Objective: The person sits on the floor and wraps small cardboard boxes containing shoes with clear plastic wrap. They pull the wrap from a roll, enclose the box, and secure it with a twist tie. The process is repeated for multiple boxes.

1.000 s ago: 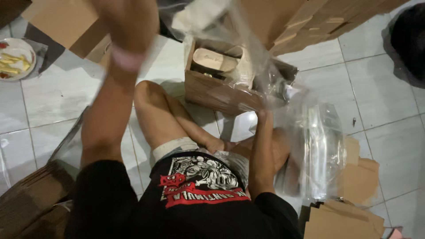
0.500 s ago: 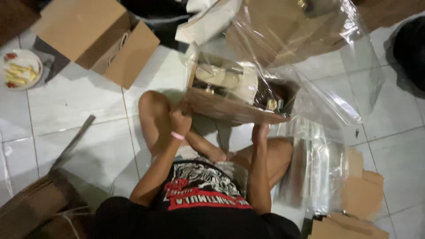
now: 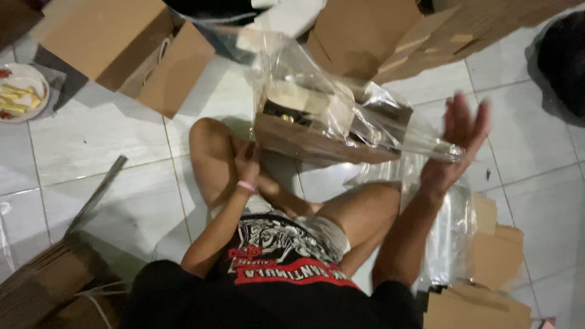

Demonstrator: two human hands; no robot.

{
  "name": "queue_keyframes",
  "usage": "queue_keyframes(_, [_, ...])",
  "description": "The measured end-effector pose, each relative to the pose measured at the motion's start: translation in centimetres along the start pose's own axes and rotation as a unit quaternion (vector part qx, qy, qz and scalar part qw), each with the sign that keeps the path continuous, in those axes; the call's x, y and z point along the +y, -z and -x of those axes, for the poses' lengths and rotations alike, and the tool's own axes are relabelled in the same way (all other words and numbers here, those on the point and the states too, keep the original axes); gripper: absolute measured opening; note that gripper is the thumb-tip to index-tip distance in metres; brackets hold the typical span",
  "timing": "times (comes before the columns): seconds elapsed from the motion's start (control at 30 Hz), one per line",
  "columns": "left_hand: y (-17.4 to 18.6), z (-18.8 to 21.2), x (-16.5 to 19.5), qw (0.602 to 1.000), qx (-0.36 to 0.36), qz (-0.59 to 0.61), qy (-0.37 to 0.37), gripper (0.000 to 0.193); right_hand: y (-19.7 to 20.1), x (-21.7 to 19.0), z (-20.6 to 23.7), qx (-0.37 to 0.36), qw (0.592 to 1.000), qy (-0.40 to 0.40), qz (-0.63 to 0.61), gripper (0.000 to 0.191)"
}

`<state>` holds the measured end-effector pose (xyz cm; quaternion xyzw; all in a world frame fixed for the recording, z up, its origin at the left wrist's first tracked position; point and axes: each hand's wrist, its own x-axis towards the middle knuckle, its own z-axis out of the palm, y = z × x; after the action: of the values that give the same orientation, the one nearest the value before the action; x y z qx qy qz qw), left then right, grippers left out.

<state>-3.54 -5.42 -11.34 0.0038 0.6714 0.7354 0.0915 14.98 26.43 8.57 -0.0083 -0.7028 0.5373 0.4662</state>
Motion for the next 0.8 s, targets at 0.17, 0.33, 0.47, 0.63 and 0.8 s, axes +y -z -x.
queue_keyframes(0.17, [-0.4,0.0,-1.2,0.993,0.106,0.04,0.023,0.022,-5.5,-7.9,-10.0,-0.023,0.979,-0.008,0.203,0.018])
queue_keyframes(0.33, [-1.2,-0.2,-1.6,0.977,0.054,0.074,0.192,0.023,-3.1,-4.4,-9.3,0.103,0.985,-0.106,-0.085,0.043])
queue_keyframes(0.47, [-0.7,-1.7,-0.9,0.98,0.037,0.058,0.184,0.024,1.9,3.6,-4.6,0.134,0.93,-0.151,-0.306,0.075])
queue_keyframes(0.63, [0.7,-4.0,0.1,0.991,0.134,0.019,-0.009,0.024,-2.9,11.6,10.2,0.137,0.941,-0.305,-0.057,0.07])
queue_keyframes(0.8, [-2.0,-2.4,-1.9,0.982,0.094,-0.15,-0.066,0.025,-9.0,14.2,15.5,0.038,0.924,-0.381,-0.004,0.067])
